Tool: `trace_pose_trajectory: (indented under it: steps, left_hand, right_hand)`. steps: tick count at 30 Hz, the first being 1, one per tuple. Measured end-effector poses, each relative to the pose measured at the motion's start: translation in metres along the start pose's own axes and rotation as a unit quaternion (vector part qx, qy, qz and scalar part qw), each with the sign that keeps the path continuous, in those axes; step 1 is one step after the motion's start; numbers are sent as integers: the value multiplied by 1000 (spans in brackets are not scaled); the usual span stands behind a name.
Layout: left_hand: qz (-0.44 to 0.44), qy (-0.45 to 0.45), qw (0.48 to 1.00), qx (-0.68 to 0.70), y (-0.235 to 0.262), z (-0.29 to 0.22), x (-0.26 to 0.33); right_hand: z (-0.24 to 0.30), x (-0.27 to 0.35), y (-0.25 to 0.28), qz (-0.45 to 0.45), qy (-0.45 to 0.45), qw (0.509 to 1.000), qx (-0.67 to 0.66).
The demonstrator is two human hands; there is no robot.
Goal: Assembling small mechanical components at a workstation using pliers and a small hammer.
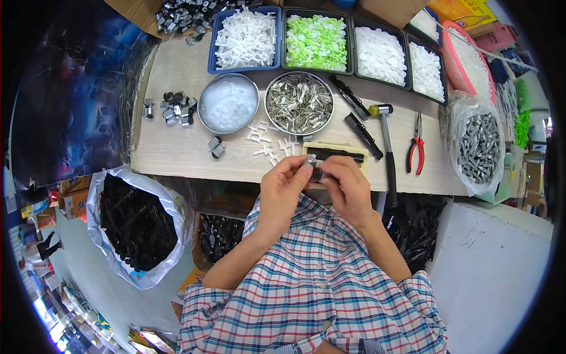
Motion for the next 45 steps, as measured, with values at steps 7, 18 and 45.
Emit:
trace_pose_trajectory:
  steps: [7, 18, 45]
  left_hand:
    - [48, -288, 809, -510, 4, -6, 3]
    - [132, -279, 685, -660, -3, -2, 3]
    - [58, -263, 734, -624, -10, -19, -24]
  right_hand:
    - [-22, -19, 15, 27, -69, 990, 120]
    - [-32, -25, -10, 57, 39, 979, 193]
    - [-35, -48, 45, -43, 16, 989, 142]
Point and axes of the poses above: each hand's wrist, its own x-axis away from the middle knuckle, its own y-axis out of the back of the hand, z = x × y, the point moved 3 cm from there along -x, towards the middle knuckle, and after that the axes turned 12 degrees about z, right-handed, at the moved point
